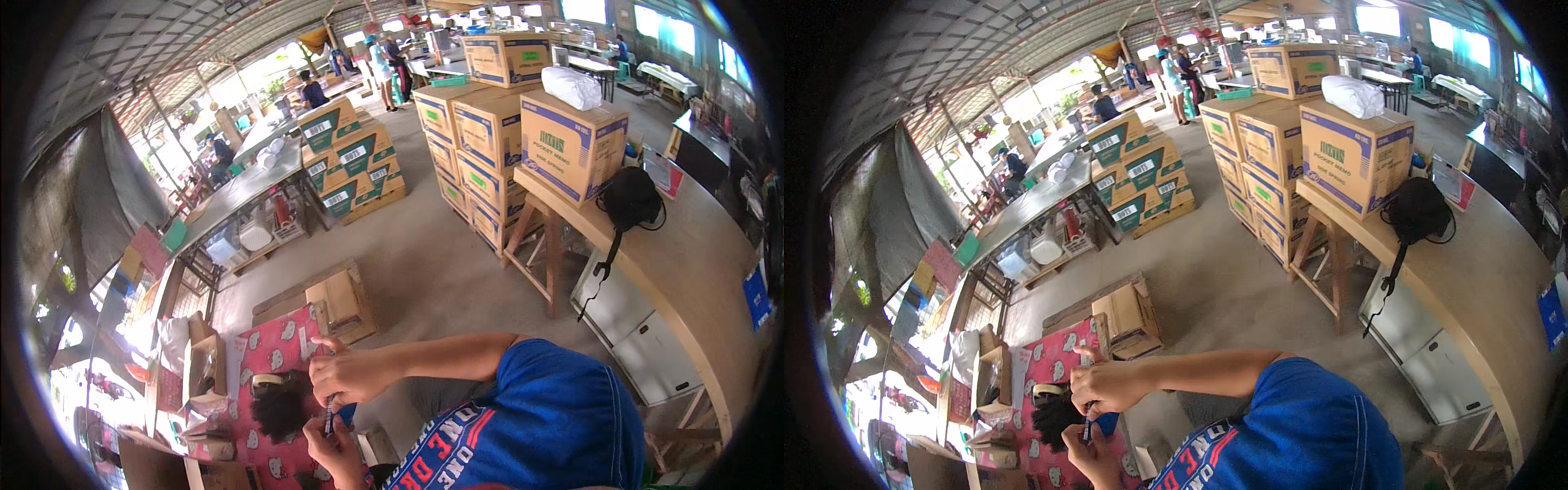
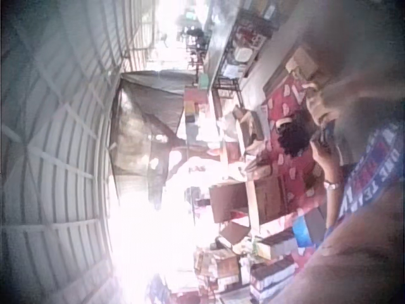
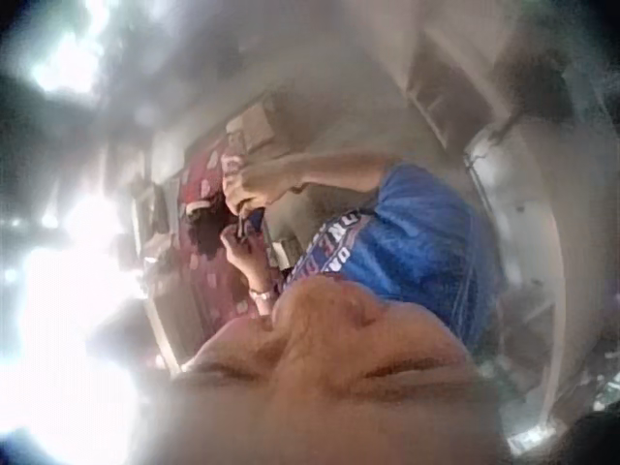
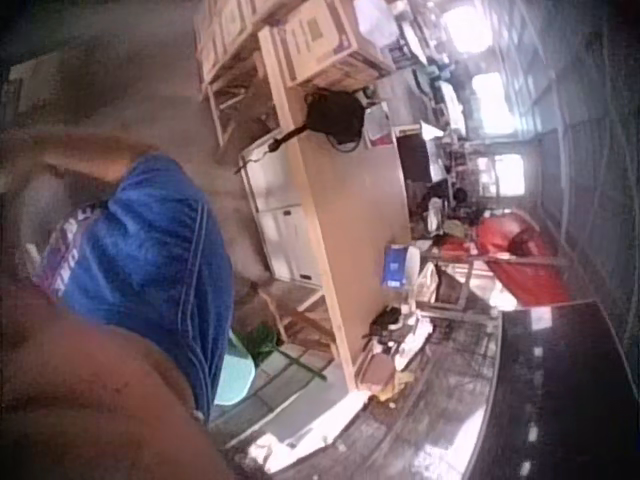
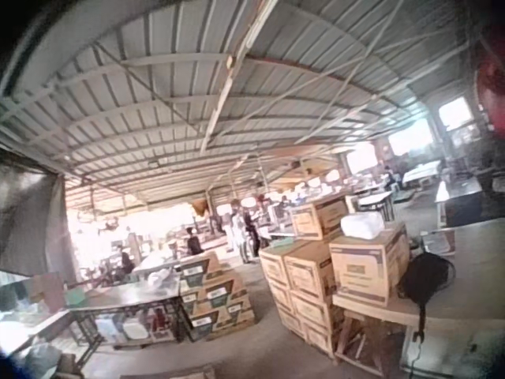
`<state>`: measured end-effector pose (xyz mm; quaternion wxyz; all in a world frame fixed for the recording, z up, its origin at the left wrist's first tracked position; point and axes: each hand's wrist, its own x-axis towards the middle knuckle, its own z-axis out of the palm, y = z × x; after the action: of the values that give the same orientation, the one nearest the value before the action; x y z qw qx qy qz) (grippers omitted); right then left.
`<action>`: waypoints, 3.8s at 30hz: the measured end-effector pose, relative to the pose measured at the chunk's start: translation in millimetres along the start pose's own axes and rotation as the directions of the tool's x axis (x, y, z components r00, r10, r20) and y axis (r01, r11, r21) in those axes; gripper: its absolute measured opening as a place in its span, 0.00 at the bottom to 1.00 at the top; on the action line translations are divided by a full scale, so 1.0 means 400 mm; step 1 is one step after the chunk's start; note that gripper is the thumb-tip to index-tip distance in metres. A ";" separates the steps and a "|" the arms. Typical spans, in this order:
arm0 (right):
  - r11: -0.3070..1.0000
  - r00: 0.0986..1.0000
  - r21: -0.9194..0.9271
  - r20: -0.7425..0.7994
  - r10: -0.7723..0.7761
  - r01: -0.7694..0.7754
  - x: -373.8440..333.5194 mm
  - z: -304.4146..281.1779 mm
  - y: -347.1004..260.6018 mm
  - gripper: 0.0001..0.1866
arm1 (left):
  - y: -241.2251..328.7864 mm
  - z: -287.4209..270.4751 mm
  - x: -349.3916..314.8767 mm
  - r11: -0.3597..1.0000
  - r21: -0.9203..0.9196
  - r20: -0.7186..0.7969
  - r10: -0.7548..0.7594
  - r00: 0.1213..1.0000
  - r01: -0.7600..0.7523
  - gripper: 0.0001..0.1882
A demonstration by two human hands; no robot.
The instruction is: The person binds a notebook by hand-inserting a spiral coil through pre-punched holes in a stack of paper and a cover, then cuts the excess coil with a tool.
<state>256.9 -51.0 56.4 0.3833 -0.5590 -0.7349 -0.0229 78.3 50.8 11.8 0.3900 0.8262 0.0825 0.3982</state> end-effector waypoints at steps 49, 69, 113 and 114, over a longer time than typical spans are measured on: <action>0.993 0.993 0.018 -0.018 0.114 -0.114 -0.227 -0.102 0.022 0.07 | 0.082 0.158 -0.007 0.946 0.254 0.196 0.156 0.968 -0.204 0.11; 0.997 0.997 0.051 0.037 0.064 -0.066 -0.193 -0.033 0.018 0.02 | 0.029 0.120 -0.061 0.978 0.195 0.125 0.050 0.991 -0.074 0.11; 0.982 0.991 0.137 0.037 0.127 -0.130 -0.216 -0.066 0.011 0.09 | 0.038 0.140 -0.076 1.000 -0.002 0.157 0.026 0.987 -0.026 0.07; 0.985 0.993 0.125 0.037 0.114 -0.117 -0.217 -0.066 0.012 0.10 | 0.044 0.142 -0.075 1.000 -0.011 0.156 -0.018 0.988 0.020 0.07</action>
<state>282.2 -131.3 22.2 0.4081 -0.5753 -0.7068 0.0545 96.2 -7.5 -15.2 0.4042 0.8514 0.0570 0.3294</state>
